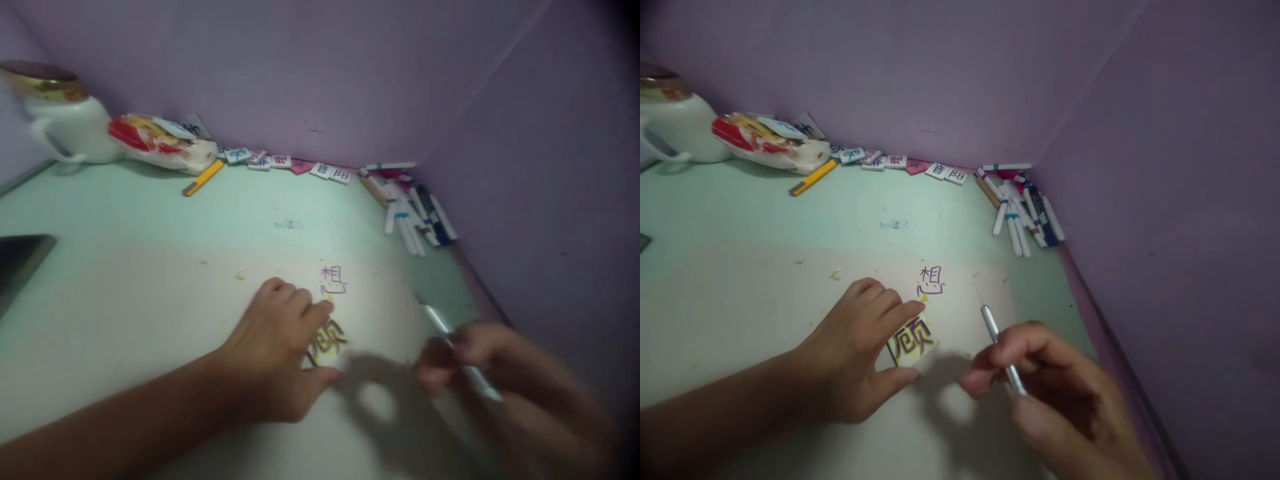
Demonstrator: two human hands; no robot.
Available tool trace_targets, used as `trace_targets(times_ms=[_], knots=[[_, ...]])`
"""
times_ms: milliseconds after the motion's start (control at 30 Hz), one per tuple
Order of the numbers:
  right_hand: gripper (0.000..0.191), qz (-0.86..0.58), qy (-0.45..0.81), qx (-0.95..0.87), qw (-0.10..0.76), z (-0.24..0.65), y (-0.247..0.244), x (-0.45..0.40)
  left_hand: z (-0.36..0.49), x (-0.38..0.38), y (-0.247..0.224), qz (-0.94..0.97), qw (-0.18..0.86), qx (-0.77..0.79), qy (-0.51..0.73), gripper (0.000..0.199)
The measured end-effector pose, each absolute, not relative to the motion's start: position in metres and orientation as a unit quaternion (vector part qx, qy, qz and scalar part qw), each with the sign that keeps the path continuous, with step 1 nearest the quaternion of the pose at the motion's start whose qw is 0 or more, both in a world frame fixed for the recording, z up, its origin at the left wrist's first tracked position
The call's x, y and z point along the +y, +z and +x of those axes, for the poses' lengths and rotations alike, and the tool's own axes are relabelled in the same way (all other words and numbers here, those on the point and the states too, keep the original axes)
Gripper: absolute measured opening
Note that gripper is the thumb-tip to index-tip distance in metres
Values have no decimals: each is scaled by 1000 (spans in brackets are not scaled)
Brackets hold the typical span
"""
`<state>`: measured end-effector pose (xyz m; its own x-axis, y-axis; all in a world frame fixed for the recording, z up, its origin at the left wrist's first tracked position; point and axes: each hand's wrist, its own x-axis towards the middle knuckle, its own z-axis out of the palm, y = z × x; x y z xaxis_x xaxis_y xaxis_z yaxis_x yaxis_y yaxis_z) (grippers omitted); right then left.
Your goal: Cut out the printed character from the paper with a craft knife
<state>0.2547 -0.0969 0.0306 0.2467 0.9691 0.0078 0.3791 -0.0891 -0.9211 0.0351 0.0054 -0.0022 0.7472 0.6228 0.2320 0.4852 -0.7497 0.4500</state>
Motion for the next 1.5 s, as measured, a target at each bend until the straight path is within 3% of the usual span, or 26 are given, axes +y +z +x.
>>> trace_targets(times_ms=[133,267,600,733,1033,1333,1500], knots=[[13,-629,449,-486,408,245,34,-94,35,6,-1,916,186,303,187,54],[9,-631,368,-588,348,239,26,-89,35,8,2,917,194,307,165,57],[31,-634,196,-694,278,230,20,-93,33,10,-3,919,166,297,197,60],[32,-634,183,-704,263,224,16,-93,30,10,-8,924,141,275,227,62],[46,-640,155,-733,172,232,20,-91,30,9,-8,925,143,275,222,47],[54,-646,142,-735,149,233,18,-93,31,8,-7,922,149,280,222,47],[49,-651,118,-736,143,230,22,-93,31,8,-7,918,154,285,228,45]])
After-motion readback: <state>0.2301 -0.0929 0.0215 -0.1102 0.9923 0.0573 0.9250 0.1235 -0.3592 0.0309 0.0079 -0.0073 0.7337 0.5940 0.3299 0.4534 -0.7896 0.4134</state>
